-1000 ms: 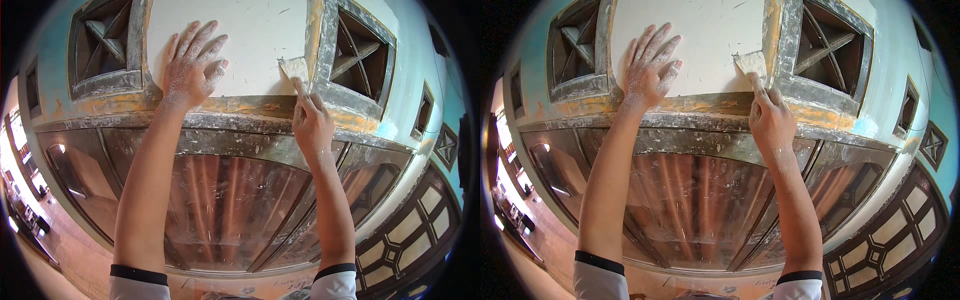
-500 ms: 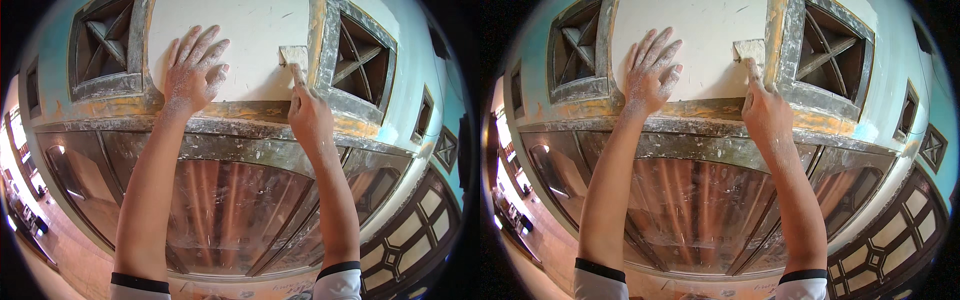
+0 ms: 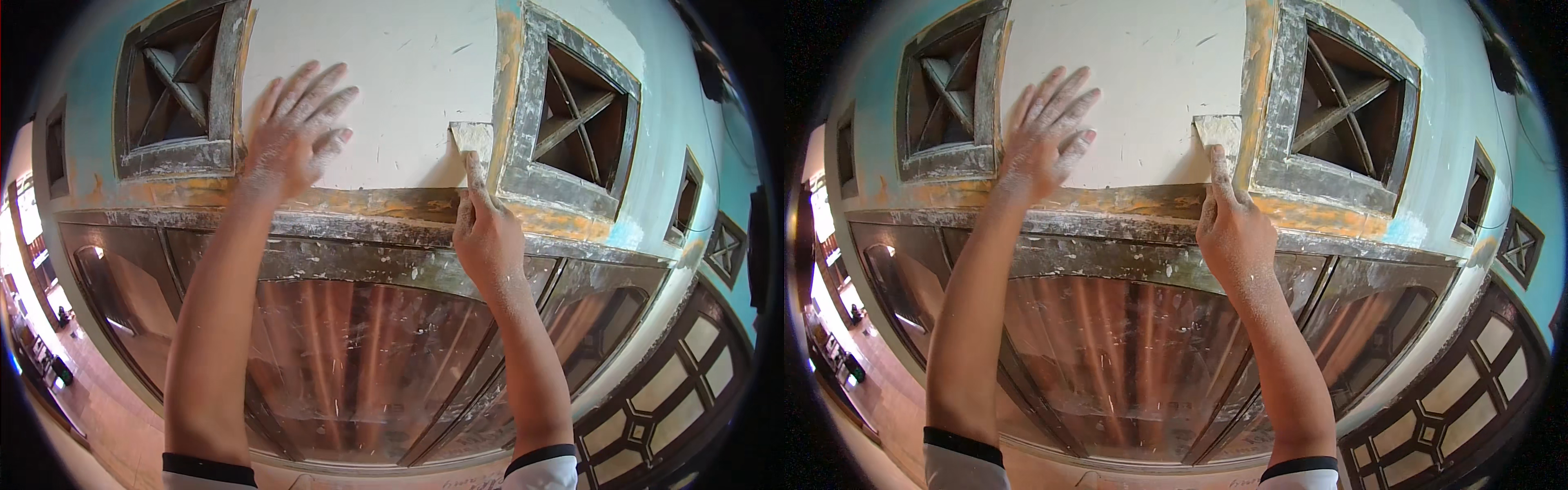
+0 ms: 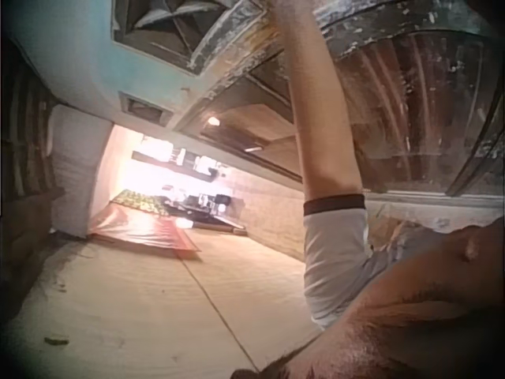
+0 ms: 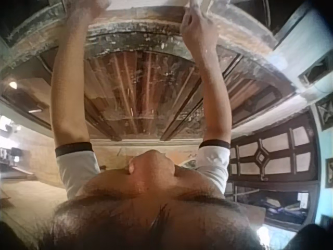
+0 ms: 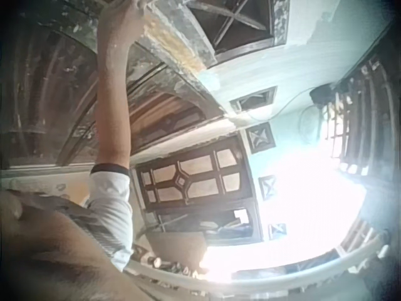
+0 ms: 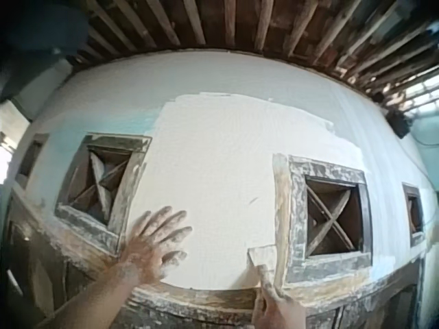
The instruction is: The person scrapes old paint or plaster from a wall above a cabinet using a putty knife.
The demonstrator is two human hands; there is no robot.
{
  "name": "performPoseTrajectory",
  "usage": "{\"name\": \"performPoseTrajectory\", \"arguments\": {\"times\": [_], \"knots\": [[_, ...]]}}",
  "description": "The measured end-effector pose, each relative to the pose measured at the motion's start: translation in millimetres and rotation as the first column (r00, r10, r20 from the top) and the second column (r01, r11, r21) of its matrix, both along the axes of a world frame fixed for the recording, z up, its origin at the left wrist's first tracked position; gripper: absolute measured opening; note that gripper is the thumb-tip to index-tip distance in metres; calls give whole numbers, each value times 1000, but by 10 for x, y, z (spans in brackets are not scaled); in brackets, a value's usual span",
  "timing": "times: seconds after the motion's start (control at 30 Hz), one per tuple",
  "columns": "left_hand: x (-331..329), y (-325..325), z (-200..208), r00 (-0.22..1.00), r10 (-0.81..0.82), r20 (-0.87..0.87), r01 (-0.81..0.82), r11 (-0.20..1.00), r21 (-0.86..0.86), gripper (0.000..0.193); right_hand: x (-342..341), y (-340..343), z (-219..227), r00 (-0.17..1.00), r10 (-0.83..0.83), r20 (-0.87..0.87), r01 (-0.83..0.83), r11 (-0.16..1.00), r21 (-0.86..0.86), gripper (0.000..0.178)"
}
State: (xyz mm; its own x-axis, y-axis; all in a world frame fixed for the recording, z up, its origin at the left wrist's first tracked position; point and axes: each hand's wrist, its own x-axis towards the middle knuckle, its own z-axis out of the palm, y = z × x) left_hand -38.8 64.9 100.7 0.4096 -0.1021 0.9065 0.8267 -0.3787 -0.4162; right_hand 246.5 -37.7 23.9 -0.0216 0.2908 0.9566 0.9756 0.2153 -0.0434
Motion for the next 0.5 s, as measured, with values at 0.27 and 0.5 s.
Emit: {"name": "performPoseTrajectory", "arguments": {"times": [0.27, 0.5], "knots": [[-61, -3, -36, 996, 68, 63, -69, 998, 8, 58, -65, 48, 701, 993, -100, -56, 98, 994, -47, 52], [-55, -5, -71, 997, 27, 67, -26, 999, -19, 61, -98, -56, 850, 979, -202, -26, 202, 979, -11, 50]]}}
